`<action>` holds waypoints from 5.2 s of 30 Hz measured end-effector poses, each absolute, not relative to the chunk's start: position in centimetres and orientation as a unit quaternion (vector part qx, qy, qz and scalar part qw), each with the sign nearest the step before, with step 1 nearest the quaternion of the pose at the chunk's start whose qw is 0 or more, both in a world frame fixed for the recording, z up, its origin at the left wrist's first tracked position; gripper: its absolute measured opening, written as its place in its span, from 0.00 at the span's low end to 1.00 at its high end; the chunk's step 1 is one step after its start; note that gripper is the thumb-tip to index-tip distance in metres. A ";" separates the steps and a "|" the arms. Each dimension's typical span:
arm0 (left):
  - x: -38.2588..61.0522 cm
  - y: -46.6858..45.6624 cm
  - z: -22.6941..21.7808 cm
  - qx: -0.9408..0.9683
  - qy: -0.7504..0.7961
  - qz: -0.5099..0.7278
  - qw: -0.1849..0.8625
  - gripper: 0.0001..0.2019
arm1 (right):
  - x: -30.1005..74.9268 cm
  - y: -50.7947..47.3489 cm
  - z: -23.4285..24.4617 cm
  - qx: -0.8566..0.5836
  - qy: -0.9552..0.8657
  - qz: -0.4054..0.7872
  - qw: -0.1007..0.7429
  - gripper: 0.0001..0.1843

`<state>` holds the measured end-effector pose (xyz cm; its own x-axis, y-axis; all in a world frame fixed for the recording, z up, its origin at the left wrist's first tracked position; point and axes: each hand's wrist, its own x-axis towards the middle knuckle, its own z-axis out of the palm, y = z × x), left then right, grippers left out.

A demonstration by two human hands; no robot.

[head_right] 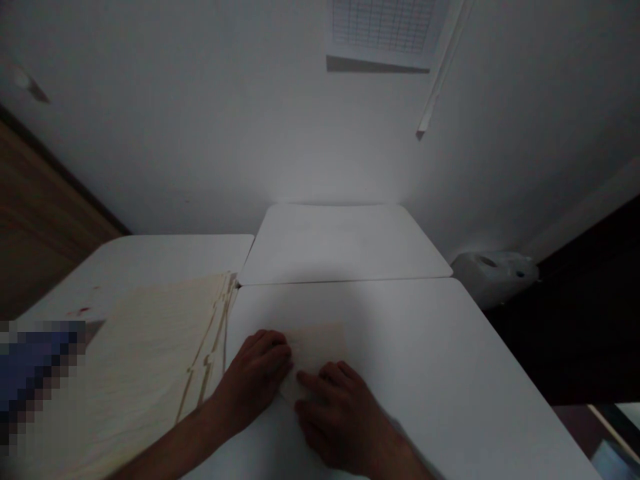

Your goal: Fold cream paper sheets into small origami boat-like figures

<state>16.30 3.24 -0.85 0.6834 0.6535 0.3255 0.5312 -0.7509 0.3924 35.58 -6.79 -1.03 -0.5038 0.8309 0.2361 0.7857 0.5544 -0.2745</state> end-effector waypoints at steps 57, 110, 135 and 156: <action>13.5 -2.4 -0.4 0.934 0.304 0.183 -0.038 0.15 | 35.7 -7.1 -0.8 -0.477 -0.860 0.078 0.162 0.12; 12.4 -1.8 -0.5 0.900 0.378 0.132 -0.172 0.24 | 35.6 -6.9 -0.8 -0.475 -0.858 0.071 0.185 0.09; 15.9 -0.7 -1.3 0.924 0.332 0.190 -0.016 0.12 | 36.1 -9.0 -0.6 -0.466 -0.859 0.070 0.201 0.01; 15.1 -0.2 -1.2 0.949 0.257 0.158 0.095 0.20 | 42.2 -10.1 1.5 -0.552 -0.815 0.103 0.139 0.16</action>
<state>15.09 -0.16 -1.25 0.8183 0.5171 0.2510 0.4570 -0.8501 0.2615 42.16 -10.08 1.45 -0.3512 0.9295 0.1124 0.8720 0.3684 -0.3223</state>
